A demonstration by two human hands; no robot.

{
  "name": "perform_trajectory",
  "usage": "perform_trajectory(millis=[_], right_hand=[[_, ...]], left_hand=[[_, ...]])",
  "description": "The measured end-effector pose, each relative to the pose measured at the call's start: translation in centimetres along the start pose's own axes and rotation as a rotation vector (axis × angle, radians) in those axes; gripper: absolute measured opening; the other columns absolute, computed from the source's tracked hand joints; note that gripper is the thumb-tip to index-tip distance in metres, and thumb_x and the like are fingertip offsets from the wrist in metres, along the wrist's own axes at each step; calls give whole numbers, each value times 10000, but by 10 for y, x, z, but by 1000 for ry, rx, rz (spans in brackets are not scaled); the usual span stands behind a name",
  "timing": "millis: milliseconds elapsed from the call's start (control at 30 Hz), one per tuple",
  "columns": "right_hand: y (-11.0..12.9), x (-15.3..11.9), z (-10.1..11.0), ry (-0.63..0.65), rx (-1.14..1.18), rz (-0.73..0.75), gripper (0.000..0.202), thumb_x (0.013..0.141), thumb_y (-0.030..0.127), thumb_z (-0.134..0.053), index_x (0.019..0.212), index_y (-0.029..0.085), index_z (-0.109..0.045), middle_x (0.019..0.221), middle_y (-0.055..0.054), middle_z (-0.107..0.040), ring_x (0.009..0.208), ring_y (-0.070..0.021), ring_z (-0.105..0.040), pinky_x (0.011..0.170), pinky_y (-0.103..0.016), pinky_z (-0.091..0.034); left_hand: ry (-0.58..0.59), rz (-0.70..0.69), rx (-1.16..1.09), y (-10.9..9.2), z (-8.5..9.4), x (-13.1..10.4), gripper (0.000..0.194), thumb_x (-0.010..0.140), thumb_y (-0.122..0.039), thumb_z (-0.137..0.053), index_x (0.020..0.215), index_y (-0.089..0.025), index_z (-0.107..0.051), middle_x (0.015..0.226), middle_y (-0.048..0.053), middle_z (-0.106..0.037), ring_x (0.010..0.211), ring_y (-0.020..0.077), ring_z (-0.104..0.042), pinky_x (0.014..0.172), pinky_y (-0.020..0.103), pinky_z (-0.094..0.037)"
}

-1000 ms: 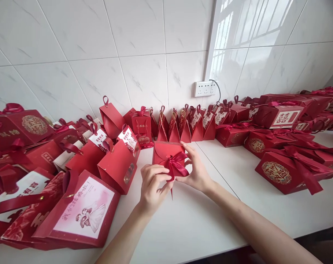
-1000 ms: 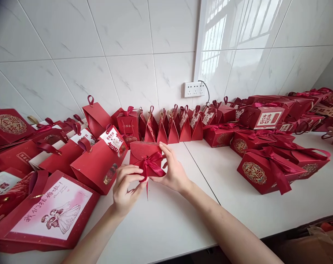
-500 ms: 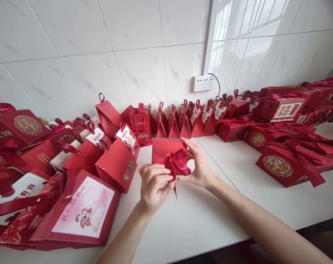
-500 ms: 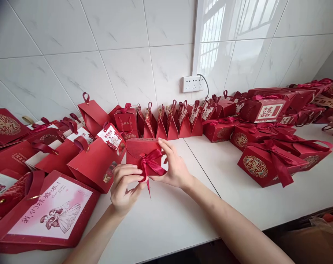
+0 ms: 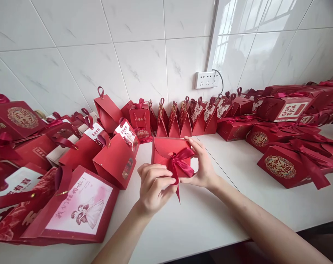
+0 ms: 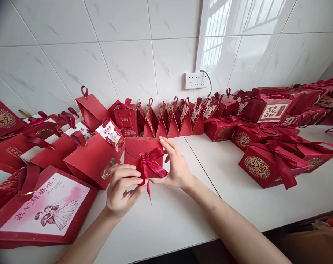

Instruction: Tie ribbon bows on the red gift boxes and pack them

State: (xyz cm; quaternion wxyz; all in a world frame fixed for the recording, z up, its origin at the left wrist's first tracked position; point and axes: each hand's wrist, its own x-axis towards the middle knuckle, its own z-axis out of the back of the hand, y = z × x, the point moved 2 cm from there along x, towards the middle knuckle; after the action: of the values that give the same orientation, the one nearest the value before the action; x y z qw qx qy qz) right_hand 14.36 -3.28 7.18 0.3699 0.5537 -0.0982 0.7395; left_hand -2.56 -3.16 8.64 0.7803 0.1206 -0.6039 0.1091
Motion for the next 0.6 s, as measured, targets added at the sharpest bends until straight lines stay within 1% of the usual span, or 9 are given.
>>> perform_trajectory(millis=[133,367,467,600], right_hand=[[2,0,1,-8,-3,16,946,705,648,-621,1438,233,-190,1263,-179,-419,906,-241,-601,573,-354,-569],[4,1,2,-32,-42,54,976,687,621,-659,1443,214,-194,1260,-188,-424,1030,-291,-544,585,-366,-577],[3,1,1,-28,-39,58,981,685,600,-676,1450,230,-185,1268,-187,-417,1022,-289,-543,548,-347,-568],[3,0,0,-43,1,43,964,696,599,-666,1451,253,-176,1281,-174,-402,965,-268,-569,580,-369,-574]], left_hand=[[-7,11,15,-1,2,1,114,856,-228,-599,771,-178,-542,756,9,-581,791,145,-563,690,315,-439],[-11,15,-11,-1,2,4,133,881,-242,-563,771,-178,-523,691,-13,-559,752,131,-566,678,308,-435],[-19,31,-20,-1,2,4,133,873,-232,-573,767,-177,-514,692,-13,-556,749,132,-567,668,308,-439],[-21,21,-30,-1,2,3,126,868,-221,-576,768,-175,-513,692,-14,-559,754,135,-560,662,310,-437]])
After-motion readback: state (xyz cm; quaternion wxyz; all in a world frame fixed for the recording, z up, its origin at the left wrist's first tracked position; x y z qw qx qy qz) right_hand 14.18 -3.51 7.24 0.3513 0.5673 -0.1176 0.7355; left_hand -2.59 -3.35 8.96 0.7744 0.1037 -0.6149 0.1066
